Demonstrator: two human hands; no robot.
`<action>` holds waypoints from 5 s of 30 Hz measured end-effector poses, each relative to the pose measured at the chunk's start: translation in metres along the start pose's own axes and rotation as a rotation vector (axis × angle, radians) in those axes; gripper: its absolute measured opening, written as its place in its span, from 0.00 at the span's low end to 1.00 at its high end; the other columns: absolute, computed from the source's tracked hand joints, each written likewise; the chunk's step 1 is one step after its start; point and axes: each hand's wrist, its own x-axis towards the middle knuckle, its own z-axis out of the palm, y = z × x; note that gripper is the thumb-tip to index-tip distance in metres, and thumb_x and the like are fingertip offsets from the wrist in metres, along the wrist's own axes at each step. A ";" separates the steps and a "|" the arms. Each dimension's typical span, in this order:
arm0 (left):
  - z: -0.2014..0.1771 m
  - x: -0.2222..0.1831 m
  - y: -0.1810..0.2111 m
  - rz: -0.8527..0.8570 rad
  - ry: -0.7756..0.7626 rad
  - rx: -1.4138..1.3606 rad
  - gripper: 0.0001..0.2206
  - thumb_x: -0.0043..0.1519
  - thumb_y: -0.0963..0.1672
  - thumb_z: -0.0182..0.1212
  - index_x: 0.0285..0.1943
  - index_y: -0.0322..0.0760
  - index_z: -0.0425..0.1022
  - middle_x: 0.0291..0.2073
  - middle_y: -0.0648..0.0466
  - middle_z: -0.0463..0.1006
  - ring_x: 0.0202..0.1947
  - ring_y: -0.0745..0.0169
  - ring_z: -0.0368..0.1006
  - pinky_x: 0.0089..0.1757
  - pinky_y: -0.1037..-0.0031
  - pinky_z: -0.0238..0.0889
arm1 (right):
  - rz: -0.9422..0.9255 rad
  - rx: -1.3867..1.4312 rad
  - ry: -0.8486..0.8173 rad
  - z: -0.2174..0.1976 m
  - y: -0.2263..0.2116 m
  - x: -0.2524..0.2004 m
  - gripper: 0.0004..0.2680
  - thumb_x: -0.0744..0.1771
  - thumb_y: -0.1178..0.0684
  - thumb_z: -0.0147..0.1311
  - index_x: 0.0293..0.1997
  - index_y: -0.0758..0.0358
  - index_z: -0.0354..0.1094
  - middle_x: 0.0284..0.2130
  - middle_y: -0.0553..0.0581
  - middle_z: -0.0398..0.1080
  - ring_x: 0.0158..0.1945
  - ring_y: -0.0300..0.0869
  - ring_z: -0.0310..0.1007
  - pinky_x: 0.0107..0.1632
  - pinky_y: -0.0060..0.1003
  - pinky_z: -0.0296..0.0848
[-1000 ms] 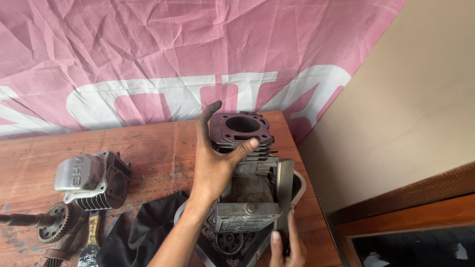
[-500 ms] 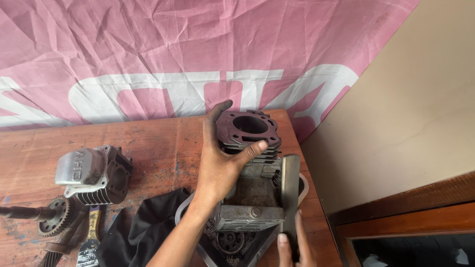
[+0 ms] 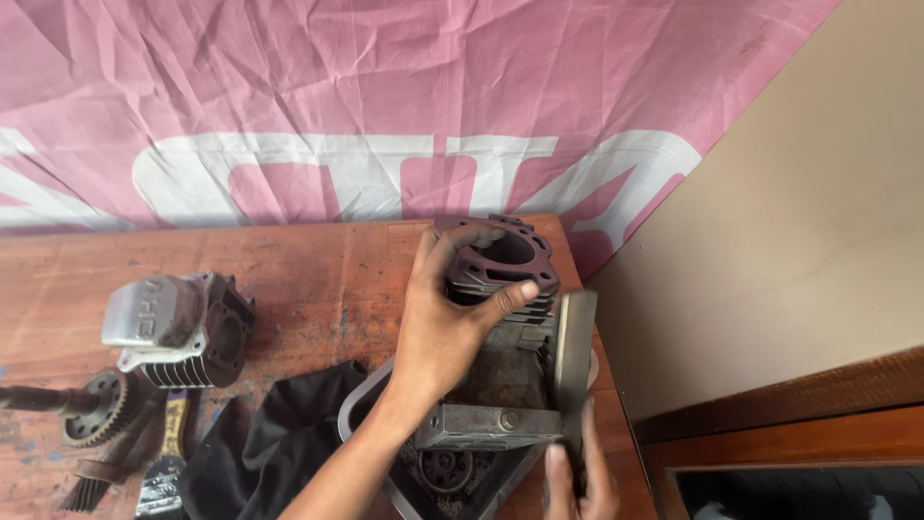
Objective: Cleaning a disassembled engine block and components using a wire brush.
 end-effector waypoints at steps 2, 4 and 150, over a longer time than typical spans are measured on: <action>0.003 -0.003 0.001 0.006 -0.004 -0.014 0.23 0.50 0.45 0.76 0.54 0.37 0.74 0.45 0.54 0.72 0.44 0.63 0.75 0.50 0.71 0.70 | -0.076 -0.044 0.000 0.003 -0.021 0.032 0.23 0.64 0.64 0.44 0.69 0.77 0.52 0.64 0.76 0.63 0.62 0.55 0.71 0.58 0.44 0.74; 0.005 -0.005 0.003 0.026 -0.010 -0.030 0.23 0.51 0.45 0.76 0.54 0.37 0.74 0.45 0.54 0.71 0.44 0.63 0.74 0.50 0.71 0.70 | -0.161 -0.084 0.008 0.002 -0.037 0.060 0.25 0.63 0.71 0.42 0.71 0.76 0.49 0.70 0.74 0.55 0.70 0.57 0.62 0.65 0.45 0.68; -0.014 0.001 -0.010 0.297 -0.003 0.185 0.16 0.63 0.37 0.46 0.60 0.22 0.65 0.61 0.38 0.64 0.58 0.40 0.70 0.59 0.57 0.67 | -0.454 -0.123 -0.060 0.020 -0.007 0.078 0.20 0.64 0.63 0.58 0.63 0.78 0.61 0.59 0.74 0.69 0.60 0.57 0.74 0.60 0.45 0.74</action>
